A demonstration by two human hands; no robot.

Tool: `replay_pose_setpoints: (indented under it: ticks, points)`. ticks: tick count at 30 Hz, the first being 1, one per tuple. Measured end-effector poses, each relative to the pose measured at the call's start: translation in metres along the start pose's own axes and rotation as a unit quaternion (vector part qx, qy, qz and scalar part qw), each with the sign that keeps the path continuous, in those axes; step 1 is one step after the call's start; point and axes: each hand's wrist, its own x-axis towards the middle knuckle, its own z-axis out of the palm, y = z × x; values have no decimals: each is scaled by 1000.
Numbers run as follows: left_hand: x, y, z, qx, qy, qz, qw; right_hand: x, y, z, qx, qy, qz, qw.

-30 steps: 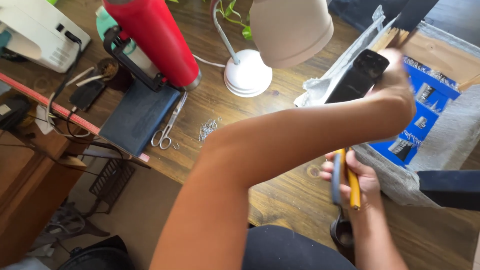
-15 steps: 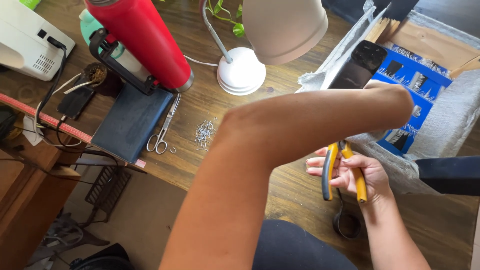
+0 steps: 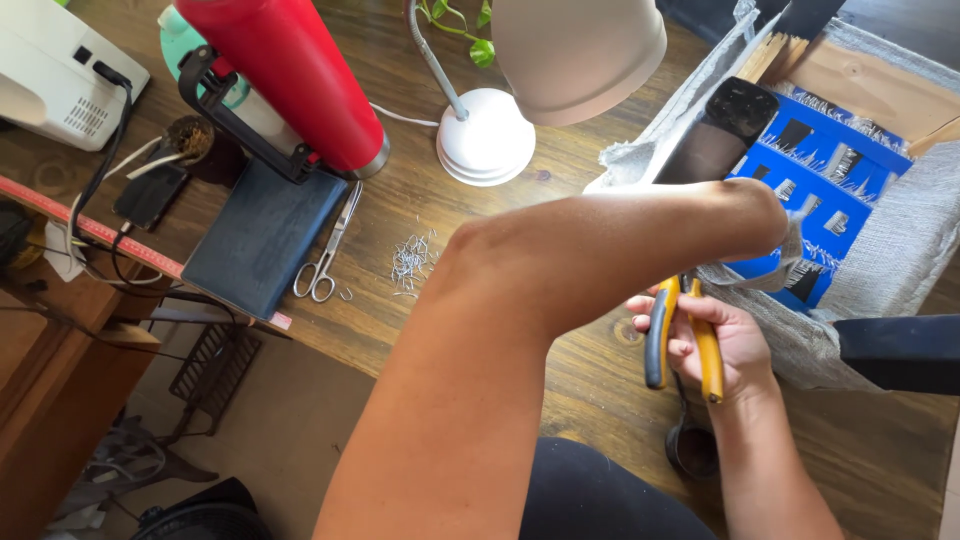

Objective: Reupholstering a wooden furniture frame using a staple gun, pliers, and fabric

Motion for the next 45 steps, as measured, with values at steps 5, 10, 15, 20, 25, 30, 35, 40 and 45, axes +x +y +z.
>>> replay_pose_setpoints:
  ticks: [5,10,15,20,25,30,35,40,45]
  points:
    - [28,7,1,-20,6,5,1000,-24,17,50,-161,143,-59,975]
    - [62,16,3,-35,7,23,999,-41,44,154,-668,399,-68,625]
    - [86,35,14,-13,1,63,998,-20,66,218,-786,453,83,413]
    - [95,39,34,116,30,97,988,-3,77,136,-818,529,16,224]
    - [75,24,51,232,143,188,944,9,66,130,-783,587,38,204]
    - [16,12,33,138,148,157,967,2,45,188,-688,555,107,455]
    - [-124,-12,-37,238,205,74,946,4,32,202,-645,552,153,506]
    - [-186,-42,-64,327,155,-31,932,13,34,138,-533,536,2,654]
    - [-165,-62,-52,315,337,20,887,19,41,77,-202,280,-122,931]
